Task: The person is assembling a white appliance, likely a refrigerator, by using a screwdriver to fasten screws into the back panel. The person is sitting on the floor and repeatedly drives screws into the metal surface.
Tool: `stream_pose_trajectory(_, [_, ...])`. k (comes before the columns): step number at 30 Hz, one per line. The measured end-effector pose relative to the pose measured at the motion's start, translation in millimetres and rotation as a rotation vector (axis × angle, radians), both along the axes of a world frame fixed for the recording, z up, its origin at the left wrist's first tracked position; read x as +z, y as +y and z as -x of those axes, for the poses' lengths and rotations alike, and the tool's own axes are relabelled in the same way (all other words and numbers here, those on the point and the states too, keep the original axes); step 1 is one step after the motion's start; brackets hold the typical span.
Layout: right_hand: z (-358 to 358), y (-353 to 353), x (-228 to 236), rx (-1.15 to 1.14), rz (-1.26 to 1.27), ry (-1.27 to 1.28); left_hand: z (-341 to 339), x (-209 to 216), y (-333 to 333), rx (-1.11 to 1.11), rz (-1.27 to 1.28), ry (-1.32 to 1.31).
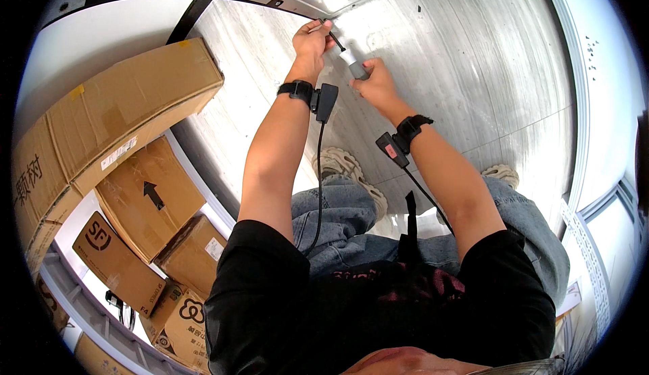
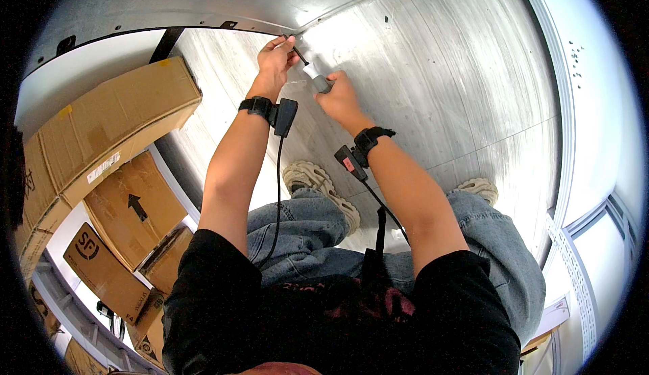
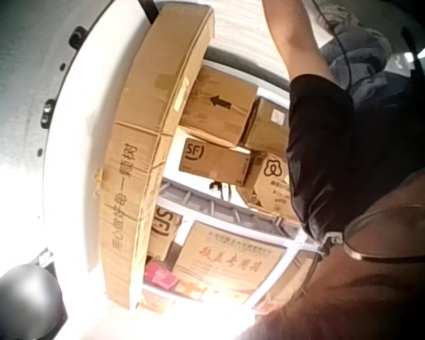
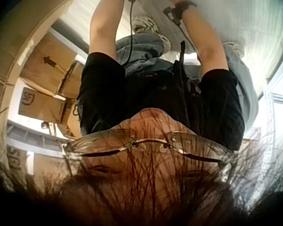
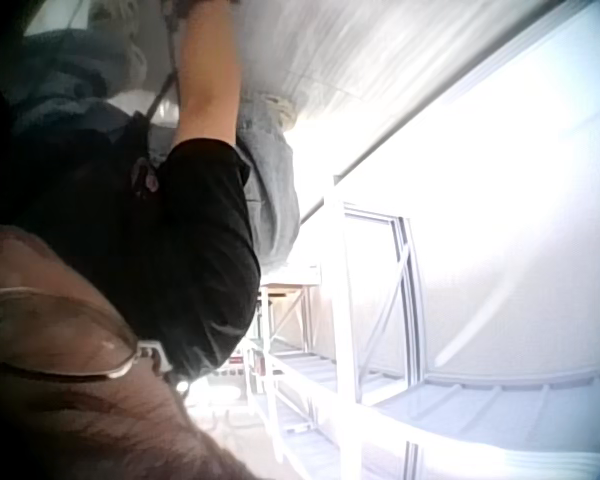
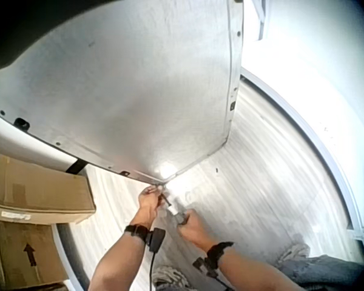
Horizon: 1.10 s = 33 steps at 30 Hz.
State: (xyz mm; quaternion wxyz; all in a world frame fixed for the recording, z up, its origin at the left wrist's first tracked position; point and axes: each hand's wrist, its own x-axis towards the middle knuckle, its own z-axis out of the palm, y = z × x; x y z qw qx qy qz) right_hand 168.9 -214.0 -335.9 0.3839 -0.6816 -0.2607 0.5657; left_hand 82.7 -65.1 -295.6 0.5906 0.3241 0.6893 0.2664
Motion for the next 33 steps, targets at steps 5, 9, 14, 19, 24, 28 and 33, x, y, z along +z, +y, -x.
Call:
stream_pose_trajectory(5, [-19.1,13.8,25.3,0.169,0.208,0.373,4.6,-4.5,1.9,0.068,0.017,-0.064])
stream_pose_trajectory(9, [-24.7,18.8,3.0,0.237,0.2,0.195,3.8,-13.6,1.1,0.067,-0.01,-0.119])
stream_pose_trajectory(14, [-24.3,17.8,-19.7,0.426,-0.07,-0.462,-2.4,-10.4,-5.6,0.033,-0.054,0.003])
stream_pose_trajectory(19, [-18.5,11.3,13.6,0.295,-0.02,-0.394,-0.6,-13.2,-1.0,0.105,-0.016,-0.05])
stream_pose_trajectory(24, [-21.1,11.8,-20.1,0.314,-0.019,-0.115,-0.2,-17.0,-3.0,0.083,-0.037,-0.129])
stream_pose_trajectory(28, [-22.1,10.8,-0.5,0.39,-0.045,-0.209,2.2,-16.4,-5.8,0.097,-0.065,-0.138])
stream_pose_trajectory(33, [-12.2,4.2,4.9,0.371,-0.071,-0.562,0.4,-13.6,-5.9,0.053,-0.056,-0.032])
